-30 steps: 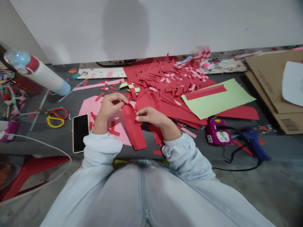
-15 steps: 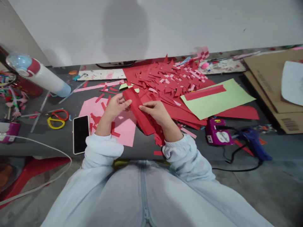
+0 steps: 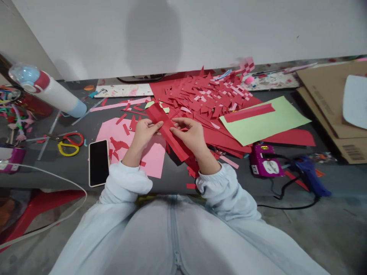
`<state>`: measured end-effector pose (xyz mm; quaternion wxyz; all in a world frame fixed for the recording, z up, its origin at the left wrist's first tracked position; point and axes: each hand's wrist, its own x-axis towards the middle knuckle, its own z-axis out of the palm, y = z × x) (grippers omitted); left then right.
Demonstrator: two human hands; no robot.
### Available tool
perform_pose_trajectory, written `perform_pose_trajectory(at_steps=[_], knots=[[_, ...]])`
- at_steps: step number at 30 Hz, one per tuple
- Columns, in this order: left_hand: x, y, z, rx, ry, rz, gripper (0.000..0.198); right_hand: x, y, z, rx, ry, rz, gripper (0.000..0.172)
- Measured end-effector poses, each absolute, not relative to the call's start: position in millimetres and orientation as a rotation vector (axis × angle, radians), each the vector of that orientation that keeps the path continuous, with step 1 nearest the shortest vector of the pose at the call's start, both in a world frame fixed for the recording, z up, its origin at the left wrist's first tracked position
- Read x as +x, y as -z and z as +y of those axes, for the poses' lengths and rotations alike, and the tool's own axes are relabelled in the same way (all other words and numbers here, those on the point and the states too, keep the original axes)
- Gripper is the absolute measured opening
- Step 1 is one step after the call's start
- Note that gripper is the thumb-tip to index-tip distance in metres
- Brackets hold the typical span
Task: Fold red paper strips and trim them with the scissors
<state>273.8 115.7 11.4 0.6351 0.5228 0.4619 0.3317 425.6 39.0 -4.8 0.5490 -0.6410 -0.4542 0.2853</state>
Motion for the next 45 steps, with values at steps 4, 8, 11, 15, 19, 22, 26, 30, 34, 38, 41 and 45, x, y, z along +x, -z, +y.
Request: perform_pose_trajectory(at_steps=[4, 8, 11, 15, 19, 22, 26, 30, 34, 38, 41, 45], knots=[[274.8, -14.0, 113.8, 1.173, -0.779, 1.037, 0.031, 425.7, 8.1, 39.8, -1.514, -0.667, -1.104, 0.026], [275.1, -14.1, 112.8, 1.160, -0.792, 1.042, 0.033, 424.1, 8.5, 39.0, -1.490, -0.523, -1.203, 0.019], [275.4, -12.4, 113.2, 1.135, -0.805, 1.035, 0.032, 422.6, 7.3, 38.4, -1.423, -0.535, -1.235, 0.019], [275.7, -12.4, 113.5, 1.095, -0.805, 1.012, 0.028, 421.8, 7.0, 38.4, -1.387, -0.561, -1.283, 0.022], [276.0, -14.4, 112.2, 1.087, -0.794, 0.985, 0.030, 420.8, 8.4, 38.6, -1.415, -0.467, -1.342, 0.026], [277.0, -14.2, 111.4, 1.111, -0.785, 0.986, 0.037, 419.7, 9.7, 38.7, -1.442, -0.385, -1.397, 0.027], [278.9, -8.8, 112.6, 1.194, -0.806, 1.033, 0.051, 418.9, 11.2, 38.5, -1.463, -0.327, -1.416, 0.027], [278.7, -1.9, 114.3, 1.317, -0.836, 1.033, 0.052, 417.3, 11.9, 37.4, -1.489, -0.296, -1.454, 0.027], [276.7, 0.6, 115.6, 1.413, -0.882, 1.098, 0.051, 414.8, 11.1, 35.7, -1.501, -0.284, -1.508, 0.029], [275.9, 1.4, 117.9, 1.325, -0.894, 1.133, 0.045, 414.1, 12.5, 34.9, -1.500, -0.259, -1.540, 0.029], [276.2, 0.7, 118.4, 1.271, -0.905, 1.113, 0.038, 413.4, 13.8, 34.4, -1.480, -0.237, -1.546, 0.028], [276.2, -3.9, 117.0, 1.250, -0.920, 1.083, 0.025, 410.7, 10.4, 33.3, -1.431, -0.268, -1.516, 0.022]])
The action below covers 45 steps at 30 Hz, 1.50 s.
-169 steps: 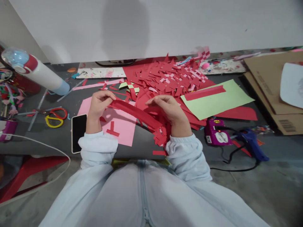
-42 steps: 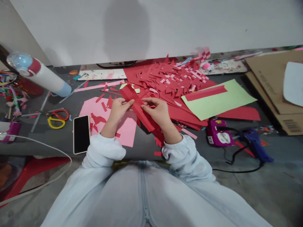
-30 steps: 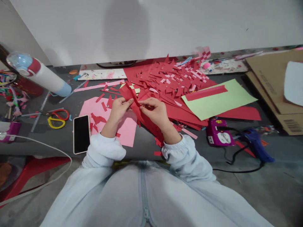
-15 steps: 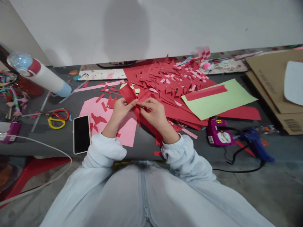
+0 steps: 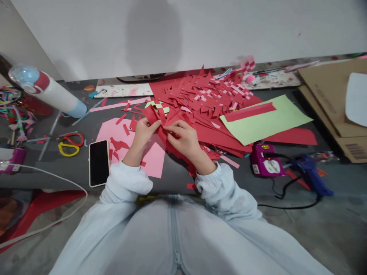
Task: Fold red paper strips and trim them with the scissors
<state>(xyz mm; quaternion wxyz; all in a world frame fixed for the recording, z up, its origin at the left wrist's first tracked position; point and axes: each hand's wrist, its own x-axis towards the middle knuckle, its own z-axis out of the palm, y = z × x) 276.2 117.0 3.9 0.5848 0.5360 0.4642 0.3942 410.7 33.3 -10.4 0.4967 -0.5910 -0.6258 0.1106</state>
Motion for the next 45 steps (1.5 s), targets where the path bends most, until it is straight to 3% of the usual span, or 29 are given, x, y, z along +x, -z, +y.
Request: perform_pose_trajectory(at_steps=[3, 10, 19, 24, 36, 45], knots=[[275.6, -6.7, 116.7, 1.263, -0.923, 1.032, 0.017, 409.7, 5.8, 33.5, -1.390, -0.413, -1.418, 0.019], [274.6, -5.9, 117.5, 1.245, -0.902, 0.901, 0.024, 415.2, 5.4, 40.1, -1.335, -1.007, -0.997, 0.043], [275.5, -11.1, 113.4, 1.318, -0.892, 0.854, 0.033, 418.6, 2.4, 39.0, -1.282, -1.286, -0.938, 0.051], [274.9, -9.8, 111.6, 1.380, -0.872, 0.791, 0.030, 419.0, -1.5, 37.1, -1.220, -1.408, -0.895, 0.046], [277.4, -8.5, 115.9, 1.462, -0.979, 0.809, 0.045, 420.4, -3.6, 37.8, -1.306, -1.116, -0.957, 0.036], [273.7, -16.9, 109.9, 1.620, -0.847, 0.826, 0.025, 421.3, 2.0, 36.9, -1.482, -0.695, -1.118, 0.026]])
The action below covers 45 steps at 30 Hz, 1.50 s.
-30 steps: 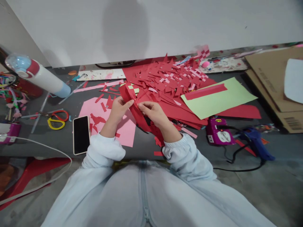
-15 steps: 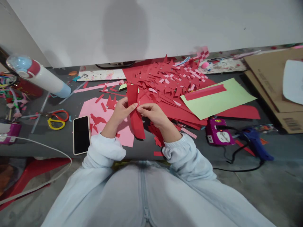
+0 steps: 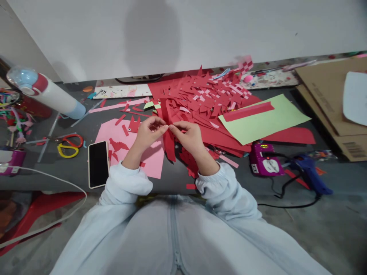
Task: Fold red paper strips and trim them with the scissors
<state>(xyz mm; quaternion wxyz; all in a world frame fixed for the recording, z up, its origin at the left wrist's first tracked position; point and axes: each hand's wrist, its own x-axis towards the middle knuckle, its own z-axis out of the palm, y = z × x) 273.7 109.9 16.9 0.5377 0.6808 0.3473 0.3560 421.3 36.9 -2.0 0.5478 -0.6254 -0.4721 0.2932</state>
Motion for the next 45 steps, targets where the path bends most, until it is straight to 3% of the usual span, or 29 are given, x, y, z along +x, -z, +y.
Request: perform_pose_trajectory(at_steps=[15, 20, 36, 40, 45], knots=[[272.1, -18.8, 111.4, 1.481, -0.850, 0.786, 0.038, 418.3, -8.8, 34.0, -1.403, -0.904, -1.154, 0.030], [274.4, -16.6, 109.1, 1.244, -0.829, 0.651, 0.033, 419.3, -6.0, 35.5, -1.346, -0.855, -1.098, 0.033], [280.9, -9.2, 102.7, 1.141, -0.941, 0.657, 0.040, 427.9, -2.3, 34.8, -1.344, 0.083, -1.372, 0.020], [283.0, -9.1, 99.1, 1.148, -0.935, 0.663, 0.043, 428.8, -1.3, 34.4, -1.351, 0.152, -1.406, 0.016], [283.1, -7.6, 94.8, 1.218, -0.886, 0.654, 0.031, 429.1, -1.7, 33.7, -1.279, 0.143, -1.433, 0.014]])
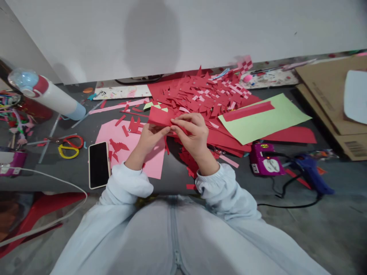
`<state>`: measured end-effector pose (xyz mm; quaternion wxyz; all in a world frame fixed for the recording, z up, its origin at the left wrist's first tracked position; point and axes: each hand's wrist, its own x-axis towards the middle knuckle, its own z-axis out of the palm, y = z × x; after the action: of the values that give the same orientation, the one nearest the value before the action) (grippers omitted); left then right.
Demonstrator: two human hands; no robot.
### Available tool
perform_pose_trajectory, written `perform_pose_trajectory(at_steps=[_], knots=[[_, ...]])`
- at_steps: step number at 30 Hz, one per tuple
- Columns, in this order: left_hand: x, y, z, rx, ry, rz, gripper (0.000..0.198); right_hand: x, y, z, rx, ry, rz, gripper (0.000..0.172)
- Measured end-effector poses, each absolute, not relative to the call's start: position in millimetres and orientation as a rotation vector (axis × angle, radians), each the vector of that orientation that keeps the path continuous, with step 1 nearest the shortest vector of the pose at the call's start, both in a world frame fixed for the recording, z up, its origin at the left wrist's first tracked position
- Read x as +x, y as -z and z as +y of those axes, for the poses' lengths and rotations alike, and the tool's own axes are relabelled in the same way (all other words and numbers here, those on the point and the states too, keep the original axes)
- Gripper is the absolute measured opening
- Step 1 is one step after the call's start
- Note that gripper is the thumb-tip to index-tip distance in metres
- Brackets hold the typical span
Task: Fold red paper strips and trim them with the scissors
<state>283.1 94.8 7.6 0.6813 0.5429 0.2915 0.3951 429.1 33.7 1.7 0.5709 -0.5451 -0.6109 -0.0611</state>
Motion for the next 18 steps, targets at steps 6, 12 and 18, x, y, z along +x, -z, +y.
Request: perform_pose_trajectory(at_steps=[6, 12, 18], knots=[[283.3, -3.5, 94.7, 1.331, -0.909, 0.650, 0.031, 430.7, -2.0, 34.3, -1.258, 0.105, -1.480, 0.014], [283.2, -3.6, 97.6, 1.411, -0.888, 0.636, 0.035, 433.4, 1.8, 34.1, -1.302, 0.171, -1.575, 0.019], [280.9, -6.0, 97.6, 1.402, -0.871, 0.707, 0.033, 432.8, 3.2, 33.4, -1.429, 0.170, -1.627, 0.026]])
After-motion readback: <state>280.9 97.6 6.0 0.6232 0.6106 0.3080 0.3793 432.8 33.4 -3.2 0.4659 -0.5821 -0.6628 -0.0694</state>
